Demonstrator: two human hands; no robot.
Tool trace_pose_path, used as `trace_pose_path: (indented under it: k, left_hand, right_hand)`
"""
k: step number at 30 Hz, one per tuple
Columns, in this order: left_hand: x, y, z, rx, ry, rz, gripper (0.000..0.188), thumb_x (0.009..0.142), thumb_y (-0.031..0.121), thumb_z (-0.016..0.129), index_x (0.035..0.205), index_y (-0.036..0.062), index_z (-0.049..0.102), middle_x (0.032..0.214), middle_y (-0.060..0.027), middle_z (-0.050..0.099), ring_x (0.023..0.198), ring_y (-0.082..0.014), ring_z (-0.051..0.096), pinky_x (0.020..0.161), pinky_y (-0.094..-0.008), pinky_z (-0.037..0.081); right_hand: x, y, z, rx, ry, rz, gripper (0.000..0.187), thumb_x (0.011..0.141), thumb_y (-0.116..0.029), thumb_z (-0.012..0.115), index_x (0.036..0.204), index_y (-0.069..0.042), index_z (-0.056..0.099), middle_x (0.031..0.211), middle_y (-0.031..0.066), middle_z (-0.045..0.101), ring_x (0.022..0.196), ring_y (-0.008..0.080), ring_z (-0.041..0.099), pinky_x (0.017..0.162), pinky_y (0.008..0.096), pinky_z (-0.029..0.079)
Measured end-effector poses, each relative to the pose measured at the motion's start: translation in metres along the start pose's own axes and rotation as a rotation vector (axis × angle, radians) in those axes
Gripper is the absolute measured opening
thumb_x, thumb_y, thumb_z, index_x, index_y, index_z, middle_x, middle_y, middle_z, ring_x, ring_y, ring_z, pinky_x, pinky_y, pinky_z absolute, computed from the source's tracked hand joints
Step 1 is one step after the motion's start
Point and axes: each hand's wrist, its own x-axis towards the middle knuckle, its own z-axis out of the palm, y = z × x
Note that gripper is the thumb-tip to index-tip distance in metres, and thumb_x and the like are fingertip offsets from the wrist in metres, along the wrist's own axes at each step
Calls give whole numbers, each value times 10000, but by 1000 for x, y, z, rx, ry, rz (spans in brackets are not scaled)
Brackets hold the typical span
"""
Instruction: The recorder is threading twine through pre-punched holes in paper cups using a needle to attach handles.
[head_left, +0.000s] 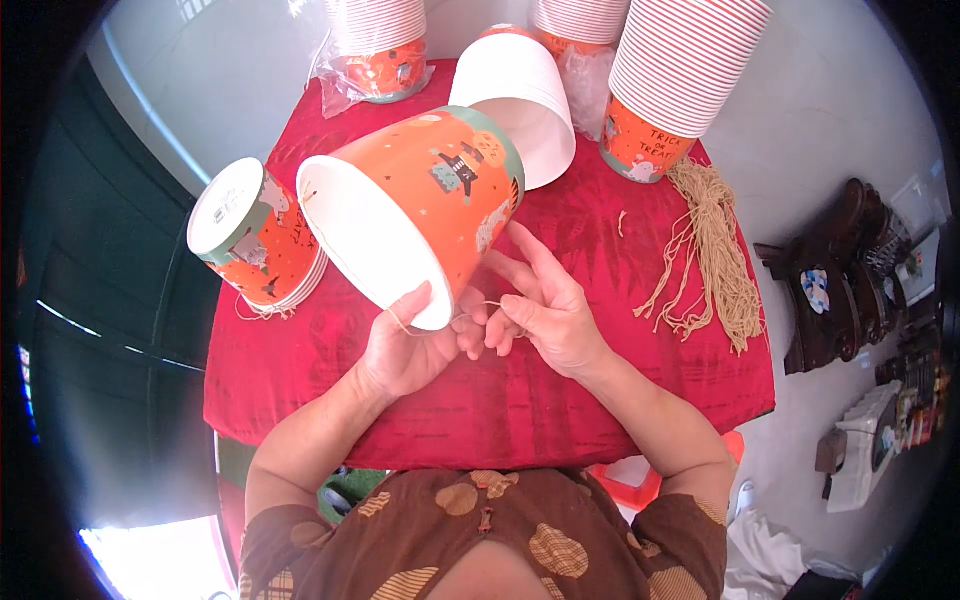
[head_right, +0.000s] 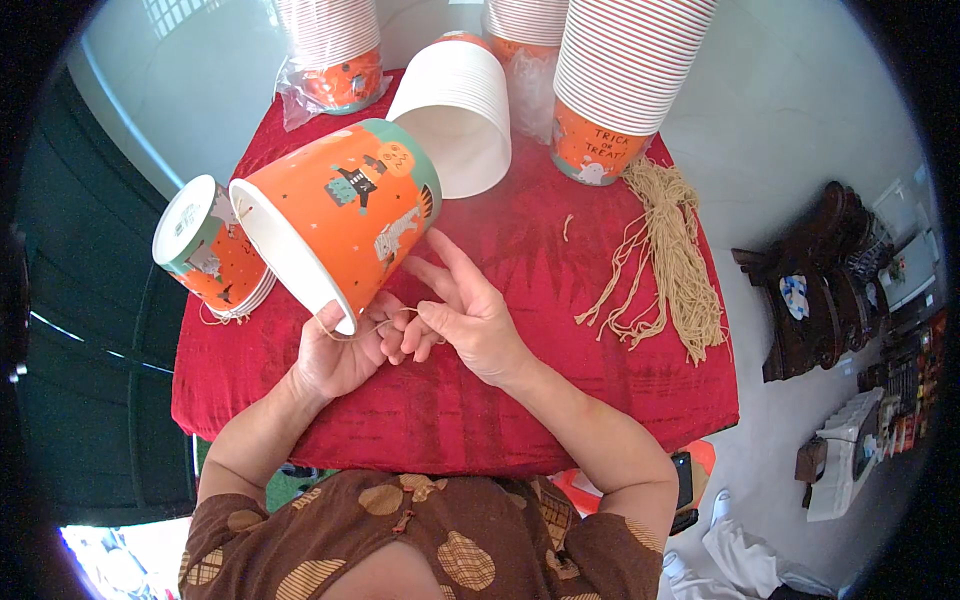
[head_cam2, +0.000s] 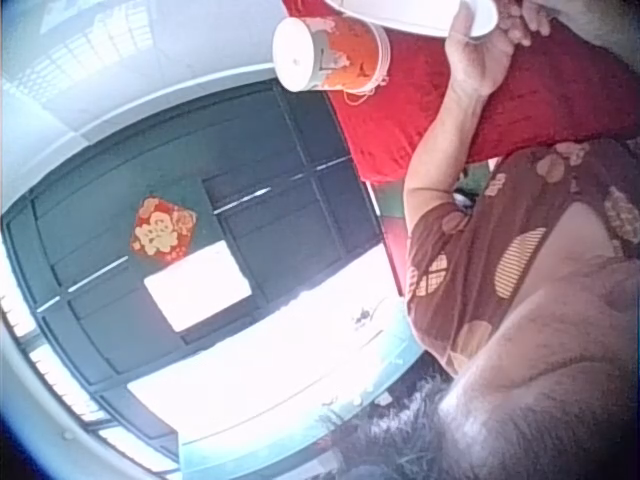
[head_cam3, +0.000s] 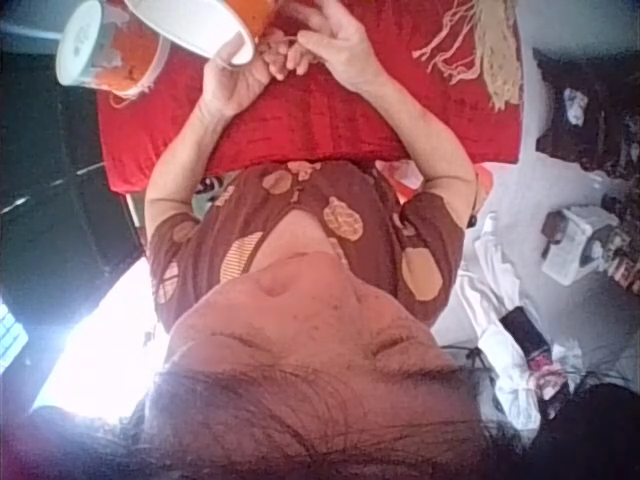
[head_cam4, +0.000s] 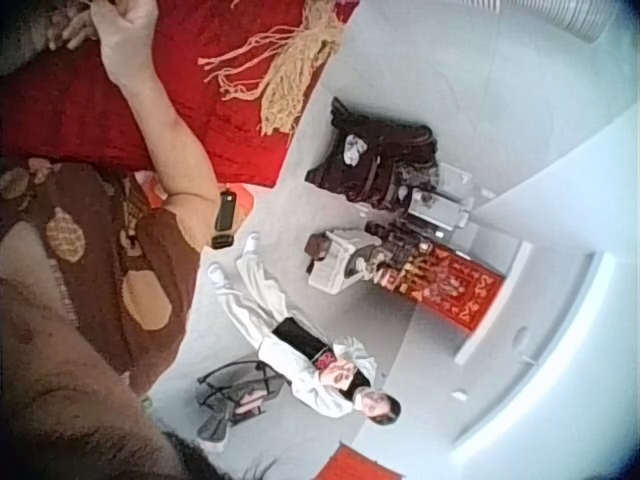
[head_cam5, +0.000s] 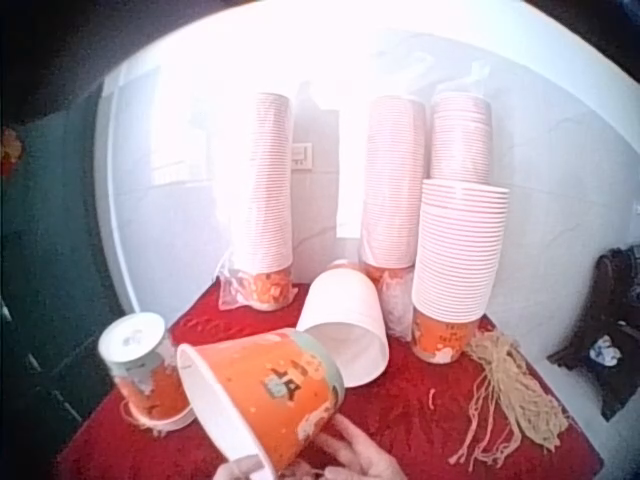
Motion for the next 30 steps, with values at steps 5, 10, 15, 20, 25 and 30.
trace_pose_path:
  k: [5,10,15,20,25,30]
  left_hand:
    - [-2,3,1,-3,76,-18,478,967,407,485,1258,29,517,996,-130,629,816,-235,615,722,-343,498]
    - [0,3,8,9,127,33,418,932,347,555,1113,-29,572,965,-167,620,728,-229,583,677,-368,476]
    - [-1,4,5,25,123,43,414,931,336,556,1120,-32,574,968,-169,623,719,-230,583,669,-375,475]
    - [0,2,2,-6,116,35,410,939,333,539,1150,-18,556,948,-159,626,744,-236,619,683,-368,497]
    - [0,1,2,-8,129,43,405,919,324,566,1121,-27,573,972,-169,625,705,-228,574,657,-371,467]
    - [0,1,4,6,177,40,402,930,341,541,1124,-11,570,962,-171,622,695,-227,562,648,-367,457]
  right_hand:
    - [1,1,-1,-39,25,38,721,965,-29,518,1535,-73,81,1467,264,351,758,186,665,610,275,568]
    - [1,8,-7,-104,130,119,542,955,-11,536,1440,-4,294,1305,232,495,787,183,665,625,276,576]
    - [1,19,-9,-213,145,29,201,929,-33,617,1116,24,570,974,91,639,791,132,646,664,266,554]
    - [-1,17,-7,-362,157,22,92,914,-26,631,996,14,622,875,43,637,748,98,615,642,246,522]
    - [-1,16,-5,-493,173,17,44,879,-3,652,919,6,636,868,38,623,739,87,590,633,239,485]
    - [0,16,-3,-714,194,-160,64,834,28,667,888,16,633,886,67,587,814,138,587,704,273,469]
